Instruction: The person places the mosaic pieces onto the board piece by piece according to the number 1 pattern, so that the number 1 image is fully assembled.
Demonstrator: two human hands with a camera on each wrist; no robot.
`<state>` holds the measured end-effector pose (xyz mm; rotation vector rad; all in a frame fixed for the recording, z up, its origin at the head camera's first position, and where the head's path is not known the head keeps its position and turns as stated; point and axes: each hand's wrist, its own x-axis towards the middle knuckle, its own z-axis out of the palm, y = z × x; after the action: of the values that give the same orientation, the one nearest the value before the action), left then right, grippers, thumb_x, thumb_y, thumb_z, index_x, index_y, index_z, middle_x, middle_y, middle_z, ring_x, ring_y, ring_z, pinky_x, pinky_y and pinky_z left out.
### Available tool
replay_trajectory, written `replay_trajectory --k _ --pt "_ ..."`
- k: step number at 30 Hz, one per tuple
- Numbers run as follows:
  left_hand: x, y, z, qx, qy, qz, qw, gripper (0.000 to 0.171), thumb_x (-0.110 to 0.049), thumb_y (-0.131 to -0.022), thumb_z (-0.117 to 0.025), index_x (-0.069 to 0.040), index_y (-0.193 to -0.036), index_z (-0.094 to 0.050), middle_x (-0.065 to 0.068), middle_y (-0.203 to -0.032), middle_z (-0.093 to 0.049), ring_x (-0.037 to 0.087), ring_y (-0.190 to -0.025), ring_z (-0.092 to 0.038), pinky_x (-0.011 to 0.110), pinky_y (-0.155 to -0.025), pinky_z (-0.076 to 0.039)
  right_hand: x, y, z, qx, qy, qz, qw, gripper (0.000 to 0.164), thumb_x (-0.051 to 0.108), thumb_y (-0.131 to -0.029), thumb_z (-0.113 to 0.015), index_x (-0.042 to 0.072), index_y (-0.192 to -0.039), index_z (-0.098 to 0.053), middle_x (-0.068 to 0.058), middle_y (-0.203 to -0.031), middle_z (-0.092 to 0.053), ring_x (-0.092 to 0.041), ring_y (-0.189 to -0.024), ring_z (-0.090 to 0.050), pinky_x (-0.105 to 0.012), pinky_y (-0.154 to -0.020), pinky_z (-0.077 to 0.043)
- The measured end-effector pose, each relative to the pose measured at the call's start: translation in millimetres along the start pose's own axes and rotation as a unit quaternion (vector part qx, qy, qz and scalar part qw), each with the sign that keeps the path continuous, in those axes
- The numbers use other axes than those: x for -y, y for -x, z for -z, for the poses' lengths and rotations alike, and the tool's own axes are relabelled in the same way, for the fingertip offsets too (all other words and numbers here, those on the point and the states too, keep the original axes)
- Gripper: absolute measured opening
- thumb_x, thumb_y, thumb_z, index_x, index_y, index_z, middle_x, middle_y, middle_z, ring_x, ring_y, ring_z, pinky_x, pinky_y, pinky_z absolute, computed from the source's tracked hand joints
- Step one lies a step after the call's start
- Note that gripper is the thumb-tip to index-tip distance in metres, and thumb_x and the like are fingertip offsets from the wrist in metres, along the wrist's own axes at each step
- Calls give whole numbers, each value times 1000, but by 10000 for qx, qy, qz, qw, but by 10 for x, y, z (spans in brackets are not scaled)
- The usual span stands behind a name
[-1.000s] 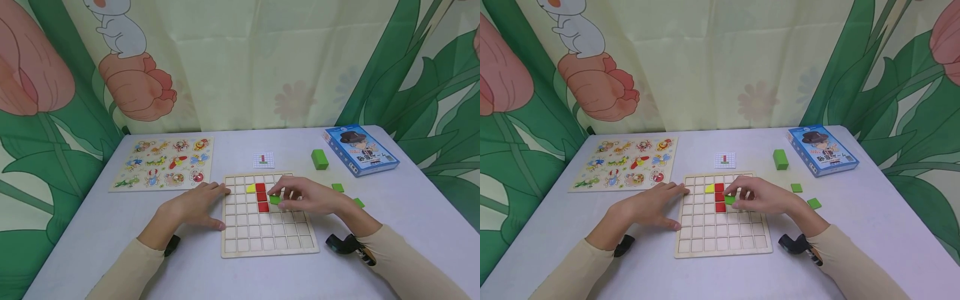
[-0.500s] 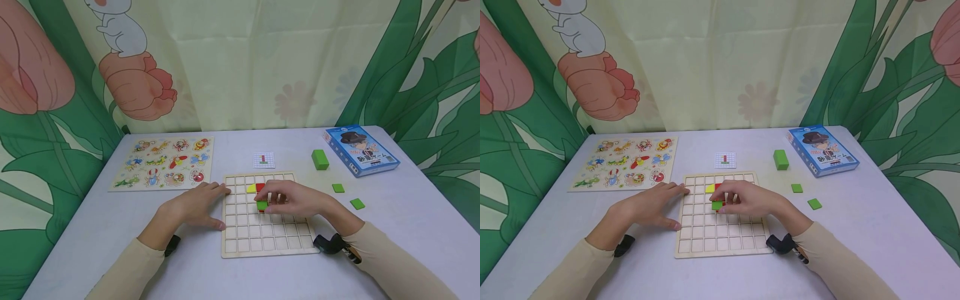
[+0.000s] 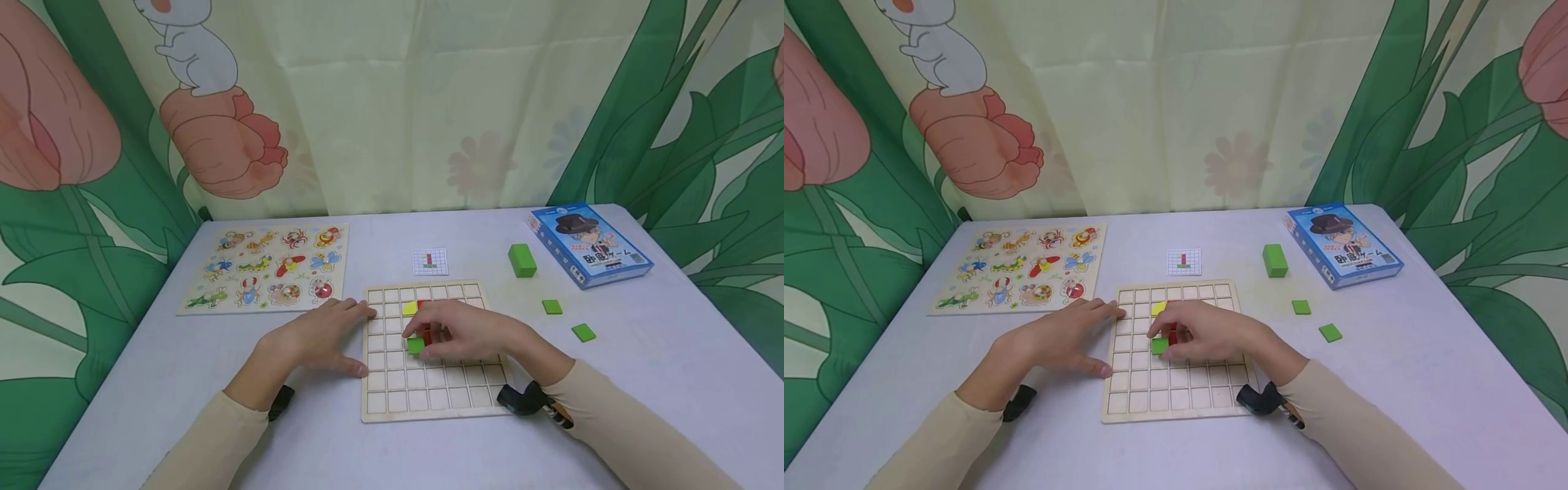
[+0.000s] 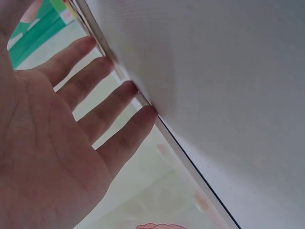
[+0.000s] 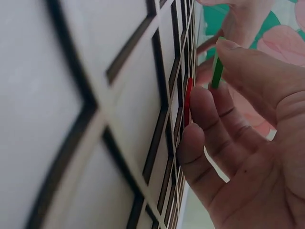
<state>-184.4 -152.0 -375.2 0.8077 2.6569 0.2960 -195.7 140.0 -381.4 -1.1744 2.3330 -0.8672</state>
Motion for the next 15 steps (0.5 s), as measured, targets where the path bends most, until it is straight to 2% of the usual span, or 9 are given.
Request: replay_trajectory --k 10,15 --pt "-14 -5 -5 19 -79 66 9999 92 -60 -76 -85 -26 -152 -46 0 -152 -48 27 -142 -44 50 -114 -42 91 -54 -53 202 446 -298 9984 35 28 -91 -81 24 -124 -71 12 -98 -64 -12 -87 -57 -26 -76 -50" --pt "-23 -3 1 54 -90 129 9999 92 -61 -76 -85 -27 -152 -46 -1 -152 -49 26 -141 -45 49 -114 -42 120 -54 -61 302 500 -316 9978 33 26 -92 -80 25 -123 -71 13 -98 -65 -13 -86 -58 -25 -76 -51"
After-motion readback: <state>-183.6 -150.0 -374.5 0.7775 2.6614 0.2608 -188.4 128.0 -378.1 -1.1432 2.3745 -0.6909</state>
